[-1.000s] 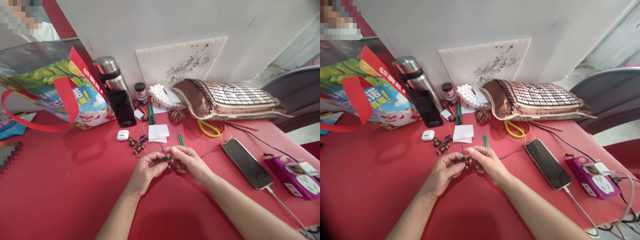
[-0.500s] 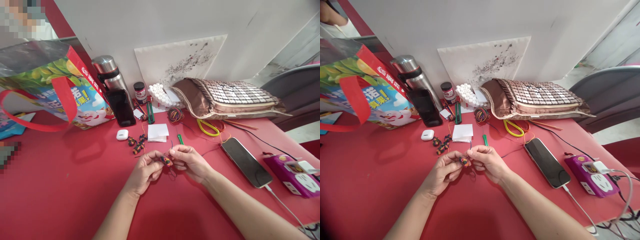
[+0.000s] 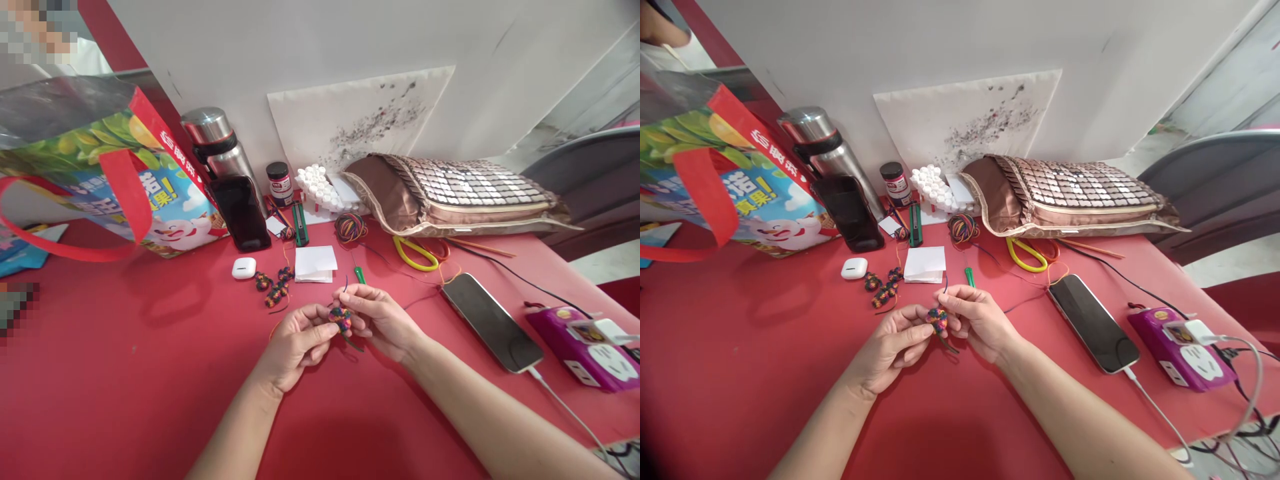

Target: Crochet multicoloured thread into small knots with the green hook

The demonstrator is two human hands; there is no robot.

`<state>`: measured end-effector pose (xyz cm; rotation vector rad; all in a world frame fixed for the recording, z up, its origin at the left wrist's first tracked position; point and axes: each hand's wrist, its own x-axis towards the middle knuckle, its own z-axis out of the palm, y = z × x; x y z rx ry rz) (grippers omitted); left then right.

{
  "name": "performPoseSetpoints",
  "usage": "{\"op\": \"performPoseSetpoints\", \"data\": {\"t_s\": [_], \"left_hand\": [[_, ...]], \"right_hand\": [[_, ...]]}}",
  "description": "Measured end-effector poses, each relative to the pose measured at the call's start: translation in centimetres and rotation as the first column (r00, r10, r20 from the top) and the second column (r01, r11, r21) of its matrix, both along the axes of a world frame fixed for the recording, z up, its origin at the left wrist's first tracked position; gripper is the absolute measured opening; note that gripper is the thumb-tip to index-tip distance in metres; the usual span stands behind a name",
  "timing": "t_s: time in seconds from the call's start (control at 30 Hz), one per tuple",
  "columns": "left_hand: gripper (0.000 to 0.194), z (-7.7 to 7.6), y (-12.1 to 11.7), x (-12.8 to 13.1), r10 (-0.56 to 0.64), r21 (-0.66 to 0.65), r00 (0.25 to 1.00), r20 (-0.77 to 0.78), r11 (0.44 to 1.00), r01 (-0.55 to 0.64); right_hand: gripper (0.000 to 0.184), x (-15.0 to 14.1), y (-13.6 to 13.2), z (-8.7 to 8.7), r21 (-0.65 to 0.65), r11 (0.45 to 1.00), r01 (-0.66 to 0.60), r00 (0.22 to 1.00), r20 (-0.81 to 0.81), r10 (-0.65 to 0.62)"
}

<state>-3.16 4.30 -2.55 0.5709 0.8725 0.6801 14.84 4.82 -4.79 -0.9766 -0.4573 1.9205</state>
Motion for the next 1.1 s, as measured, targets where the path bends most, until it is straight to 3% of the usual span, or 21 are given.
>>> {"op": "performPoseSetpoints", "data": {"t_s": [0.2, 0.4, 0.7, 1.1], "left_hand": [[0.039, -0.1, -0.15, 0.12, 0.026, -0.007, 0.999, -0.03, 1.0, -0.026], [0.037, 0.29, -0.13, 0.21, 0.018, -0.003, 0.998, -0.053, 1.0, -0.019], [0.036, 0.28, -0.38, 0.42, -0.103, 0.006, 0.991, -0.09, 0.995, 0.103], [0.026, 0.26, -0.58, 0.93, -0.173, -0.053, 0.981, -0.09, 0.984, 0.169]], "right_hand": [[0.034, 0.46, 0.42, -0.04, -0.065, 0.998, -0.027, 0.982, -0.187, 0.014], [0.032, 0.42, 0.29, 0.22, -0.064, 0.994, -0.085, 0.974, -0.218, 0.069], [0.028, 0.37, 0.1, 0.06, -0.026, 0.991, -0.131, 0.966, -0.229, 0.122], [0.029, 0.25, -0.21, 0.71, -0.063, 0.998, -0.018, 0.976, -0.216, 0.004]]}}
